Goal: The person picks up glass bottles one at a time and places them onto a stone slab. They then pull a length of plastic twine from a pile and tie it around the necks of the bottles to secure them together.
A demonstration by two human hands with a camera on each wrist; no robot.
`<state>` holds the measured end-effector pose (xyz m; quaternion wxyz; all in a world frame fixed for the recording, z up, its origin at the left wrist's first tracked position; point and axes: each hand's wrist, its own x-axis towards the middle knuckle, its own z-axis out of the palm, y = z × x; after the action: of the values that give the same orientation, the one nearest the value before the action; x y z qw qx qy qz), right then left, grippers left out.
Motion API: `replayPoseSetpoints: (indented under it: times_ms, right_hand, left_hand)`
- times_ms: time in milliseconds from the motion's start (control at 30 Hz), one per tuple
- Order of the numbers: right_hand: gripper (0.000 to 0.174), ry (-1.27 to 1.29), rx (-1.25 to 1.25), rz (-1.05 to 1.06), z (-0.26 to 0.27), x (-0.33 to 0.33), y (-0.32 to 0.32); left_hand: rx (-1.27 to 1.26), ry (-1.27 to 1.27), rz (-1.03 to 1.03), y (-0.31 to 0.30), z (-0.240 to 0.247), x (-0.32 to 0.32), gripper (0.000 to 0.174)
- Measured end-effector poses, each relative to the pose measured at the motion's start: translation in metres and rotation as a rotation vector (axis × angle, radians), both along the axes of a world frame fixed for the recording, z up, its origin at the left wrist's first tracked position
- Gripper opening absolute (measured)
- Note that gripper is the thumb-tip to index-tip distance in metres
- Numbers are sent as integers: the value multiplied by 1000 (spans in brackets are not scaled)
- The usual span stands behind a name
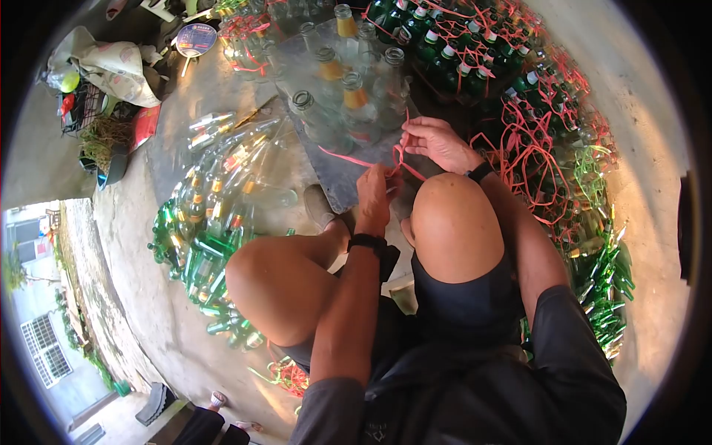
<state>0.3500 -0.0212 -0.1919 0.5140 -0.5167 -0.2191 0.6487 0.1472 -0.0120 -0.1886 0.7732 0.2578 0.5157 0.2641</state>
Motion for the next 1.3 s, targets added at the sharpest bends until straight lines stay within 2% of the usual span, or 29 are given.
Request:
replayPoseSetpoints:
  times_ms: [67, 100, 167, 300, 333, 400, 467, 633, 700, 833, 933, 1000, 1033, 1100, 1200, 1233, 1300]
  right_hand:
    - [15, 175, 13, -67, 0, 7, -3]
    - [15, 174, 17, -66, 0, 11, -4]
    - [12, 397, 11, -207, -1, 21, -8]
    - [11, 453, -23, -257, 6, 50, -16]
    - [12, 419, -54, -321, 7, 52, -16]
    - [13, 356, -47, -304, 20, 63, -21]
    - [13, 270, -64, -337, 29, 70, -23]
    - [13, 193, -5, -302, 56, 105, -32]
    - [14, 85, 30, -369, 69, 116, -44]
    - [11, 65, 98, -420, 85, 151, -87]
    - [13, 39, 122, -524, 101, 182, -133]
    - [16, 64, 158, -582, 109, 204, -169]
    - [17, 59, 171, -626, 114, 213, -187]
    - [17, 51, 236, -666, 123, 226, -223]
    - [16, -14, 279, -921, 126, 246, -274]
    - [16, -14, 276, -928, 123, 255, -291]
    - [19, -138, 243, -1206, 109, 278, -321]
  left_hand:
    - [-24, 37, 75, -1, -2, -5, 18]
    - [-20, 36, 76, 0, -5, -8, 18]
    - [-66, 1, 156, -1, -13, -15, 19]
    - [-81, -14, 206, -1, -15, -28, 21]
    - [-48, -21, 276, -2, -12, -29, 21]
    - [-6, -34, 348, 3, -1, -31, 22]
    - [72, 71, 451, 12, 8, -36, 21]
    - [223, 81, 545, 41, 29, -58, 18]
    - [252, 41, 595, 48, 38, -65, 18]
    - [317, 17, 493, 52, 47, -80, 18]
    - [284, 46, 513, 49, 54, -85, 21]
    - [532, 58, 314, 47, 50, -95, 24]
    - [529, 53, 298, 47, 53, -94, 24]
    - [314, -17, 528, 45, 78, -88, 27]
    - [411, 37, 440, 45, 84, -94, 28]
    - [487, 76, 387, 44, 85, -98, 31]
    - [575, 129, 309, 41, 86, -107, 28]
